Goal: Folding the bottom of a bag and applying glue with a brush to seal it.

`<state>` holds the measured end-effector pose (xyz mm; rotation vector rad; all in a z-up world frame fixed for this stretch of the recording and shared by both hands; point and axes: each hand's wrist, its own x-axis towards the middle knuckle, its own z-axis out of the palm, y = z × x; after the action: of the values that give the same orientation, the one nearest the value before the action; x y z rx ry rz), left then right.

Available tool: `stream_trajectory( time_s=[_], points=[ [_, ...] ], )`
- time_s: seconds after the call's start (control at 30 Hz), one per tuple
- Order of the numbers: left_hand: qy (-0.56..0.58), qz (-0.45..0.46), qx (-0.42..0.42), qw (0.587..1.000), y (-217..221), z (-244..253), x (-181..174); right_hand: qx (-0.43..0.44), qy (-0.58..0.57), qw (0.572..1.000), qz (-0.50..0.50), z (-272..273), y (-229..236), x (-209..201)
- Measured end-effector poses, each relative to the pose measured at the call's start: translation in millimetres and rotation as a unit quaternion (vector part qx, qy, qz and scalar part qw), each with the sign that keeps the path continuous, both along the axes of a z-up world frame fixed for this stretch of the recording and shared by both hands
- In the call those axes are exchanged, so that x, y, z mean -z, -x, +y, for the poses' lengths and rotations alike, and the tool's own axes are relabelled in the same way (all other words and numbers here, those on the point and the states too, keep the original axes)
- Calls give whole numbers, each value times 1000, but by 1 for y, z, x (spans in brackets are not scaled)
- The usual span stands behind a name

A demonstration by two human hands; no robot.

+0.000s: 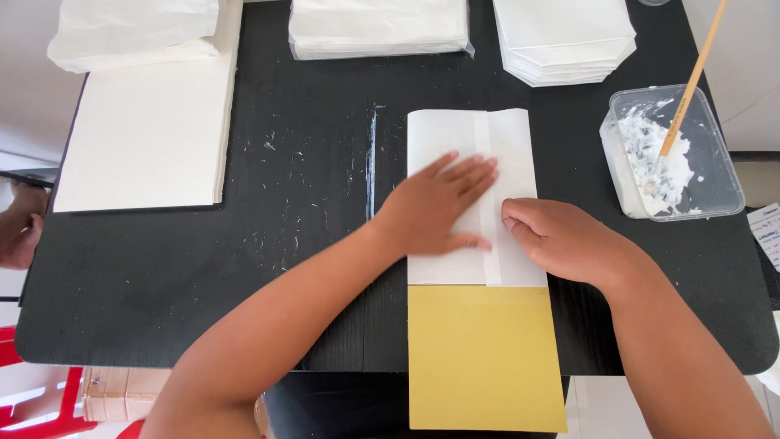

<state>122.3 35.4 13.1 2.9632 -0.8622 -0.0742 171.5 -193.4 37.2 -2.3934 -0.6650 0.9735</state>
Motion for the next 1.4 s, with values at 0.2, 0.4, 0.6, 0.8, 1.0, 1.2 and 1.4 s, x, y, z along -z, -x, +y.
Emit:
stream_trajectory(
  time_s=[0.2, 0.4, 0.6, 0.8, 1.0, 1.2, 1.4],
  points=[
    [227, -15, 145, 963, 88, -19, 12, -8, 36, 999, -10, 7, 0, -9],
    [279, -14, 168, 945, 83, -17, 2, -12, 40, 999, -26, 9, -2, -9],
    [138, -35, 83, 986, 23, 2, 31, 24, 35, 999, 8, 8, -1, -17],
    [60, 6, -28, 998, -71, 21, 37, 27, 6, 1000, -8, 7, 0, -15],
    [-27, -91, -74, 993, -95, 22, 47, 47, -9, 999, 13, 10, 3, -23],
    [-10, -20, 3, 1000, -9, -13, 11, 57, -54, 997, 15, -1, -7, 0],
    [164, 29, 89, 982, 91, -30, 2, 60, -45, 997, 5, -1, -4, -5]
  ],
)
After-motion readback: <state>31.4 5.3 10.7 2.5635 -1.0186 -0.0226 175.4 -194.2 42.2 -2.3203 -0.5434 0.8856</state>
